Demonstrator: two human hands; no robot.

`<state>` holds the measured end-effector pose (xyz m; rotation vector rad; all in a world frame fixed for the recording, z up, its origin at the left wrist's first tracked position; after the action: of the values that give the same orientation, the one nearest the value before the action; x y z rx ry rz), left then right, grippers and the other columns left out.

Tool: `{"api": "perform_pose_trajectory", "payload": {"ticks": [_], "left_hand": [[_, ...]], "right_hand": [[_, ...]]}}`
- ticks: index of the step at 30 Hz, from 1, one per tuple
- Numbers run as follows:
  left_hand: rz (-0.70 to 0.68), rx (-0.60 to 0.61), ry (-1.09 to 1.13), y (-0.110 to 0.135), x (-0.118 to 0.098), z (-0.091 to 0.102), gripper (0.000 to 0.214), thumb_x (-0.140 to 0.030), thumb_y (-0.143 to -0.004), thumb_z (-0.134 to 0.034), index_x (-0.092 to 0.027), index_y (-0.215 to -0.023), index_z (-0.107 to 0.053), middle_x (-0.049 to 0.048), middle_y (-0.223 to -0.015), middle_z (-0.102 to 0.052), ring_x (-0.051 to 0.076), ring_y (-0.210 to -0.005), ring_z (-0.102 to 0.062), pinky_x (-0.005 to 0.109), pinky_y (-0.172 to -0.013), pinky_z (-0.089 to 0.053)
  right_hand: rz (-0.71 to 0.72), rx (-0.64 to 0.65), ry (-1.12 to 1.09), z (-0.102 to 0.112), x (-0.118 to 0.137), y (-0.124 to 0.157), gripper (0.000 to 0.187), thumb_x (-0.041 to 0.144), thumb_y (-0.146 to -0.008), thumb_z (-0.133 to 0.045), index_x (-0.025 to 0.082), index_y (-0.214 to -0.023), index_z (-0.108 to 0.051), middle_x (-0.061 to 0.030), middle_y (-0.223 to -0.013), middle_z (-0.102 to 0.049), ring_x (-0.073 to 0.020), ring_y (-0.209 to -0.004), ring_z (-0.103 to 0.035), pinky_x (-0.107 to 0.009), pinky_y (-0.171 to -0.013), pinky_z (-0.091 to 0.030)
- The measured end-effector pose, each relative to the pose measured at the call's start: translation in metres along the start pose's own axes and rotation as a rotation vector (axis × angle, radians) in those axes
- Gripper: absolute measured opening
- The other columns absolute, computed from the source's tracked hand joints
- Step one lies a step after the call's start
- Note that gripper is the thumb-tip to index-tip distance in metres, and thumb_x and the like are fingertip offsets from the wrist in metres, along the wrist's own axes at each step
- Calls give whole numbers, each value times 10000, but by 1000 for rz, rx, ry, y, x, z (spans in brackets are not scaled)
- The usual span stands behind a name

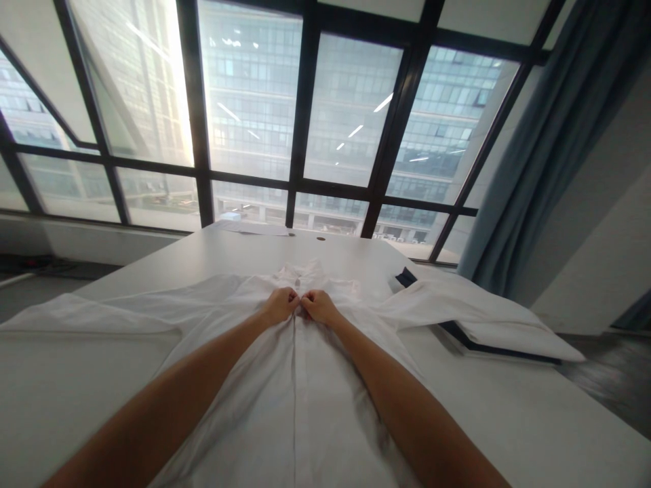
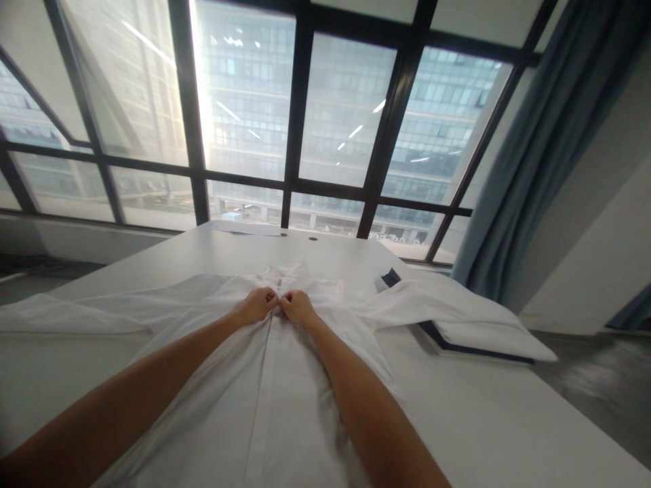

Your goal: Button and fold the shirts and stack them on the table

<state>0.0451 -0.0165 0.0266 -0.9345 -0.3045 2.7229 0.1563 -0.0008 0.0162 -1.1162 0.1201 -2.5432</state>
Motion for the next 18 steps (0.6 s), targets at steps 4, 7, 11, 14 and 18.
{"api": "perform_pose_trajectory", "payload": {"ticks": [4,7,11,14,18], "left_hand": [[49,-4,-221,5,-6,7,250,-317,-851,-512,-166,-910,-704,95,-919,-731,225,-868,-663,272,-719,-447],[43,16,-346,9,-12,9,268,-304,-896,-468,-164,-968,-684,125,-996,-716,252,-929,-660,307,-773,-452],[-30,22,-381,10,-15,7,256,-276,-932,-429,-171,-1005,-651,118,-1040,-695,243,-951,-652,325,-814,-446],[-35,7,-350,9,-7,5,243,-302,-942,-439,-193,-990,-651,93,-1043,-691,228,-965,-638,321,-830,-442],[-72,-80,-367,11,-2,8,248,-331,-915,-516,-196,-1089,-629,85,-1158,-650,235,-1108,-564,332,-903,-432]], "right_hand": [[18,-28,68,2,5,0,213,189,-792,-514,121,-716,-701,-10,-557,-644,-101,-527,-556,-182,-551,-375],[39,-28,96,1,6,-2,219,193,-787,-517,122,-709,-709,-12,-572,-650,-103,-533,-551,-187,-550,-368],[45,2,85,-1,3,-5,217,191,-786,-524,123,-670,-693,14,-503,-596,-90,-488,-516,-178,-510,-338],[30,53,24,-6,-1,-7,227,194,-798,-515,127,-667,-688,37,-443,-544,-85,-449,-503,-170,-485,-333],[25,-81,21,3,-1,-3,169,196,-781,-560,135,-722,-706,0,-562,-649,-102,-530,-582,-171,-531,-387]]}}
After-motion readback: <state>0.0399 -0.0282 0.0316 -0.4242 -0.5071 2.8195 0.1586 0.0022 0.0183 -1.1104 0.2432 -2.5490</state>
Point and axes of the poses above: each hand's wrist, its own y-axis away from the middle knuckle, its own z-axis out of the back of the hand, x = y × z, the point moved 9 cm from there along -y, towards the middle knuckle
